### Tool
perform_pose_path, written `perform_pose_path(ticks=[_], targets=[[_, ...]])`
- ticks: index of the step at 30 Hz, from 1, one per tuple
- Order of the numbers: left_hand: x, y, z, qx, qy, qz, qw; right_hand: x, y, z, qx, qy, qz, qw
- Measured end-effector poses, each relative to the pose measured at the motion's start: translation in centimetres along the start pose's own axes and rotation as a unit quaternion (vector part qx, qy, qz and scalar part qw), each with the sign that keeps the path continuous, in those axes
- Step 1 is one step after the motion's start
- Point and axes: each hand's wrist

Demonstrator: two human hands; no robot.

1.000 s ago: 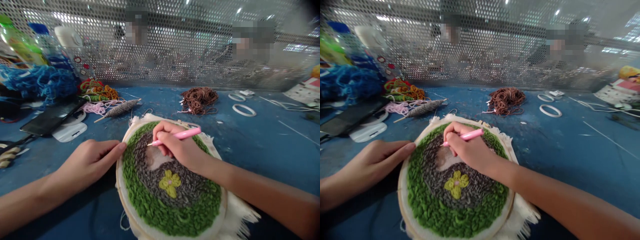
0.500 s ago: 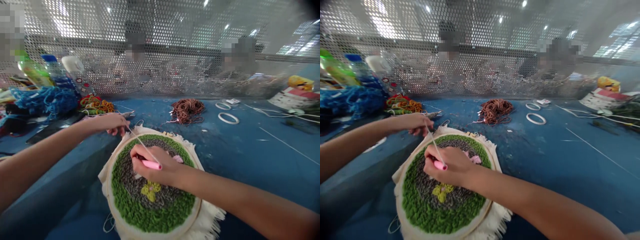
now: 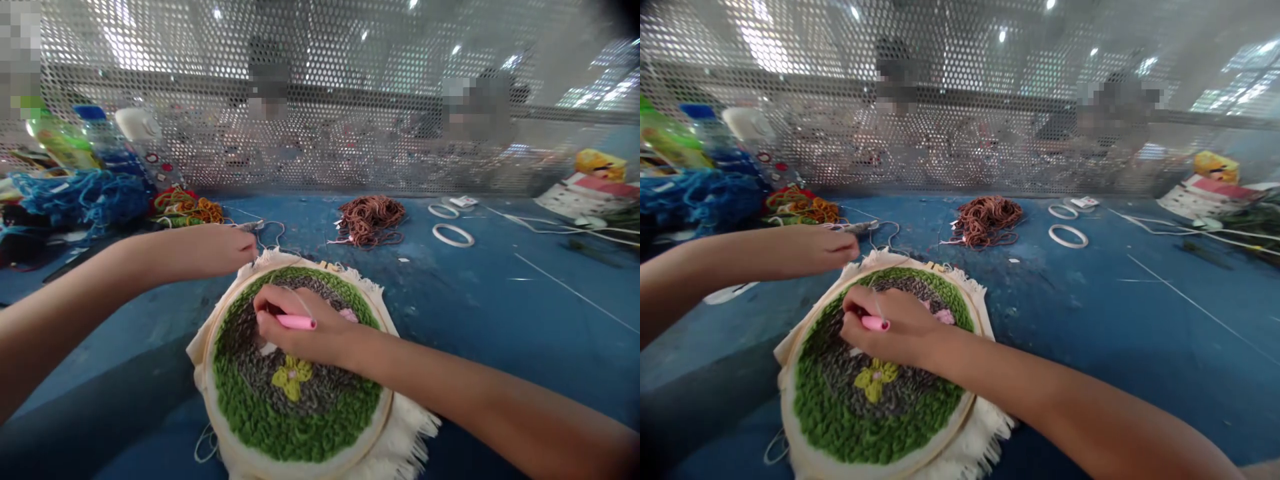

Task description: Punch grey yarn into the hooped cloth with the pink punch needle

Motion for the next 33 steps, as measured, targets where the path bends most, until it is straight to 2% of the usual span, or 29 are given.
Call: perform_pose_path(ticks=[2, 4, 7, 10, 12, 15, 17, 20, 22, 24, 31, 33], targets=[[0.2, 2.3, -1.1, 0.032, 0.067, 0.061, 0.995, -0.4, -0.1, -0.2, -0.008, -0.017, 0.007, 1.000], [0.3, 3.6, -2.5, 0.063, 0.145, 0.133, 0.978, -0.9, -0.4, -0.6, -0.034, -0.041, 0.016, 0.998], [-0.1, 4.0, -4.5, 0.066, 0.250, 0.210, 0.943, -1.5, -0.5, -0.7, -0.066, -0.081, 0.008, 0.994], [-1.5, 3.9, -5.9, 0.056, 0.355, 0.259, 0.896, -1.1, -0.4, 0.5, -0.030, -0.078, -0.011, 0.996], [-3.0, 4.1, -6.6, 0.029, 0.418, 0.286, 0.861, -0.6, -0.2, 1.7, 0.017, -0.048, -0.004, 0.999], [-5.3, 5.0, -7.6, -0.019, 0.490, 0.311, 0.814, -0.5, 0.0, 2.9, 0.040, -0.055, -0.057, 0.996], [-6.1, 5.5, -8.3, -0.027, 0.527, 0.310, 0.791, -1.1, 0.0, 3.1, 0.024, -0.100, -0.093, 0.990], [-5.9, 6.1, -9.1, -0.017, 0.566, 0.296, 0.770, -1.9, 0.1, 2.6, -0.030, -0.189, -0.114, 0.975], [-5.4, 6.5, -9.5, -0.016, 0.570, 0.289, 0.769, -2.1, 0.2, 2.0, -0.071, -0.245, -0.120, 0.959], [-4.9, 6.8, -9.7, -0.023, 0.560, 0.277, 0.780, -2.1, 0.3, 1.6, -0.105, -0.272, -0.118, 0.949], [-5.1, 7.0, -9.6, -0.026, 0.537, 0.257, 0.803, -3.1, 1.2, 1.1, -0.188, -0.297, -0.079, 0.933], [-5.1, 7.1, -9.6, -0.031, 0.523, 0.251, 0.814, -3.2, 1.4, 1.1, -0.196, -0.290, -0.073, 0.934]])
Point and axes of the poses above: each hand's wrist, its own y-axis away from the middle knuckle, its own z-axis out of the back of the hand, x = y × z, and after that the axes turned 4 degrees about -x, right-handed
